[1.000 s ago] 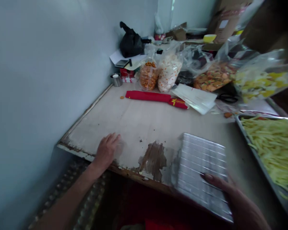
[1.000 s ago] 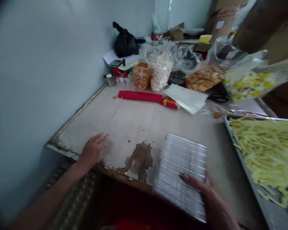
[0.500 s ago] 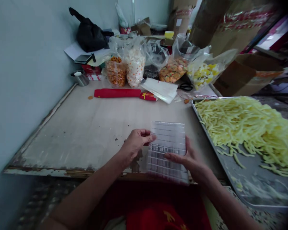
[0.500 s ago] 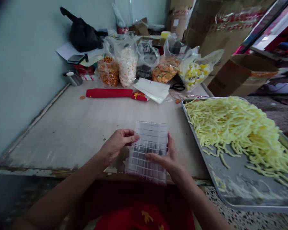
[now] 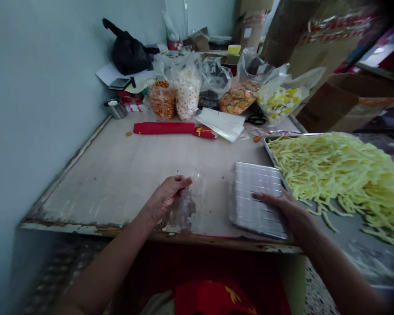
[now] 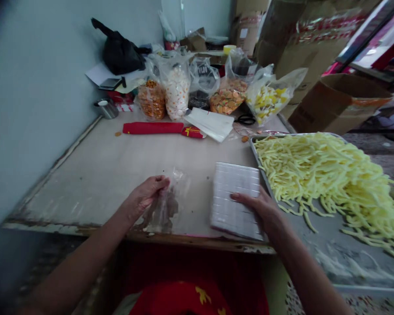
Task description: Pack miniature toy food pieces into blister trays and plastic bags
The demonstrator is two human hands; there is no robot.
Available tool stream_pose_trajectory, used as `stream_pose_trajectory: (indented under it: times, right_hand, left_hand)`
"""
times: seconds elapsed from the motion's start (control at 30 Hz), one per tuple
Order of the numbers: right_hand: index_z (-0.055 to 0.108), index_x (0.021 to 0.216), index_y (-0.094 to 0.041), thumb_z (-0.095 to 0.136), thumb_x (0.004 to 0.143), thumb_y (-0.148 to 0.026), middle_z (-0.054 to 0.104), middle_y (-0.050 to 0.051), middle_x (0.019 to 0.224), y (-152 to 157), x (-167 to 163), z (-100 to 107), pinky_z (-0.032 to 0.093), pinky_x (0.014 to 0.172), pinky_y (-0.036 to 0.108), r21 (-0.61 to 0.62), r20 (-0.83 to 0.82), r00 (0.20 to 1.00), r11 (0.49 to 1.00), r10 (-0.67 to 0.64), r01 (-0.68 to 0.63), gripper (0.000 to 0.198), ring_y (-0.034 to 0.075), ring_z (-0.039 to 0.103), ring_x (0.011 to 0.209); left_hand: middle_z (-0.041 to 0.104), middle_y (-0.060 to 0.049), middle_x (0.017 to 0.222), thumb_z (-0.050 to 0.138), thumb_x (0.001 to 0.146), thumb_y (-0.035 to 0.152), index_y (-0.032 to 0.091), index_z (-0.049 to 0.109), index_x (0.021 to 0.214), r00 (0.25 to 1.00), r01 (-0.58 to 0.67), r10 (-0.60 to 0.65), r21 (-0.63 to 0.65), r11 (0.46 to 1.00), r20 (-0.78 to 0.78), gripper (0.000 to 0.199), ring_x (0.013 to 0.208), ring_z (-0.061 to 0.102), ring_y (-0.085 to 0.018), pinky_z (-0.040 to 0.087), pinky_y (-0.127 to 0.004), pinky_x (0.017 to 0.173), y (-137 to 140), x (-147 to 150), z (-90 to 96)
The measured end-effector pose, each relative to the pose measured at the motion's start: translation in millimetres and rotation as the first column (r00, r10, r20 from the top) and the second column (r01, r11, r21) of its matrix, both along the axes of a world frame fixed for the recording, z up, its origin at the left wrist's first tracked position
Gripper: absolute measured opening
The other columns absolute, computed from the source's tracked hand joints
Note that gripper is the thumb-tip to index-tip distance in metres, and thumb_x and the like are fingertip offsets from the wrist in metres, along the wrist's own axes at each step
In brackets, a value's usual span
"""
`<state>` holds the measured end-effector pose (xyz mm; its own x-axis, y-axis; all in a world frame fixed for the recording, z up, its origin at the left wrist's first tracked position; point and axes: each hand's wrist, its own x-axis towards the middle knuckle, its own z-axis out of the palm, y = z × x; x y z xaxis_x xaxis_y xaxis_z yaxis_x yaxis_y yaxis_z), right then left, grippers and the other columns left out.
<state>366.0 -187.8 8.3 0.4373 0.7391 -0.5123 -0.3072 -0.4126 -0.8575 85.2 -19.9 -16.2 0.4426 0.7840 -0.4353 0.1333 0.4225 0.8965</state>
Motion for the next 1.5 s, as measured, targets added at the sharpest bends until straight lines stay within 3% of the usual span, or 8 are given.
stream_pose_trajectory:
  times: [0.13, 0.23, 0.3, 0.5, 0.97, 1.07, 1.23, 1.5]
  right_hand:
    - [0.063, 0.12, -0.025, 0.094, 0.053, -0.04, 0.076, 0.01, 0.09, -1, 12, -4, 0.058, 0.062, 0.05, -0.144, 0.026, 0.999, 0.989, -0.032, 0.035, 0.076, 0.037, 0.071, 0.074]
    - [0.063, 0.119, -0.024, 0.094, 0.051, -0.04, 0.076, 0.011, 0.089, 3, 5, -4, 0.057, 0.062, 0.052, -0.178, 0.054, 0.999, 0.984, -0.003, 0.013, 0.077, 0.04, 0.07, 0.074]
    - [0.061, 0.122, -0.024, 0.093, 0.053, -0.04, 0.077, 0.011, 0.092, 5, -4, -2, 0.057, 0.064, 0.052, -0.147, 0.022, 0.999, 0.989, 0.026, -0.023, 0.078, 0.039, 0.071, 0.076]
    - [0.057, 0.129, -0.019, 0.094, 0.058, -0.037, 0.074, 0.013, 0.111, 7, -22, -3, 0.058, 0.082, 0.048, 0.074, -0.031, 0.996, 0.994, 0.083, -0.08, 0.082, 0.033, 0.072, 0.093]
    - [0.057, 0.131, -0.021, 0.087, 0.07, -0.047, 0.071, 0.013, 0.117, 9, 25, -2, 0.058, 0.084, 0.045, 0.046, 0.161, 0.98, 0.991, 0.115, -0.124, 0.073, 0.033, 0.07, 0.099]
    - [0.044, 0.147, -0.016, 0.083, 0.071, -0.056, 0.061, 0.02, 0.133, 18, 35, 8, 0.051, 0.095, 0.053, -0.08, 0.599, 0.788, 0.99, 0.144, -0.12, 0.094, 0.041, 0.06, 0.118]
    - [0.04, 0.153, -0.019, 0.074, 0.084, -0.056, 0.054, 0.019, 0.144, 28, -13, 19, 0.039, 0.103, 0.053, -0.169, 0.986, -0.024, 0.969, 0.167, -0.183, 0.085, 0.041, 0.047, 0.131]
    - [0.038, 0.152, -0.016, 0.056, 0.098, -0.046, 0.073, 0.012, 0.096, 35, -65, 12, 0.041, 0.086, 0.044, -0.438, 0.898, -0.09, 0.859, 0.431, -0.264, 0.065, 0.031, 0.067, 0.091]
  left_hand:
    - [0.059, -0.001, 0.073, 0.076, 0.074, 0.062, 0.016, 0.062, 0.086, 0.891, 0.073, 0.07, 0.293, 0.953, -0.448, 0.049, 0.064, 0.053, -0.014, 0.041, -0.025, 0.06, 5, -66, 0.1]
    - [0.065, -0.013, 0.112, 0.08, 0.078, 0.043, 0.018, 0.065, 0.114, 0.659, 0.237, 0.375, 0.654, 0.718, -0.651, 0.046, 0.103, 0.061, -0.027, 0.049, -0.036, 0.086, -13, -67, 7.9]
    - [0.063, -0.014, 0.124, 0.077, 0.081, 0.032, 0.02, 0.065, 0.119, 0.699, 0.301, 0.392, 0.743, 0.597, -0.598, 0.041, 0.116, 0.056, -0.03, 0.045, -0.04, 0.098, -29, -39, 11.6]
    - [0.065, -0.003, 0.081, 0.066, 0.087, 0.048, 0.017, 0.067, 0.091, 0.968, 0.251, -0.248, 0.269, 0.93, -0.047, 0.031, 0.07, 0.058, -0.015, 0.045, -0.027, 0.065, -55, 79, 12.9]
    - [0.042, 0.008, 0.056, 0.096, 0.043, 0.05, 0.018, 0.048, 0.061, 0.978, 0.005, 0.043, -0.227, 0.974, 0.204, 0.061, 0.05, 0.032, -0.004, 0.026, -0.022, 0.051, -18, 94, -12.3]
    - [0.042, 0.008, 0.057, 0.097, 0.043, 0.05, 0.017, 0.049, 0.064, 0.966, -0.01, 0.072, -0.245, 0.969, 0.247, 0.061, 0.05, 0.03, -0.004, 0.025, -0.022, 0.051, -11, 99, -20.9]
    - [0.043, 0.007, 0.06, 0.094, 0.046, 0.055, 0.018, 0.051, 0.068, 0.96, 0.035, 0.029, -0.223, 0.974, 0.28, 0.061, 0.051, 0.029, -0.005, 0.024, -0.023, 0.051, -9, 105, -20.9]
    - [0.056, 0.003, 0.07, 0.079, 0.072, 0.059, 0.018, 0.055, 0.103, 0.946, 0.035, 0.062, 0.291, 0.956, -0.319, 0.058, 0.059, 0.051, -0.013, 0.036, -0.026, 0.058, -17, 23, -23.9]
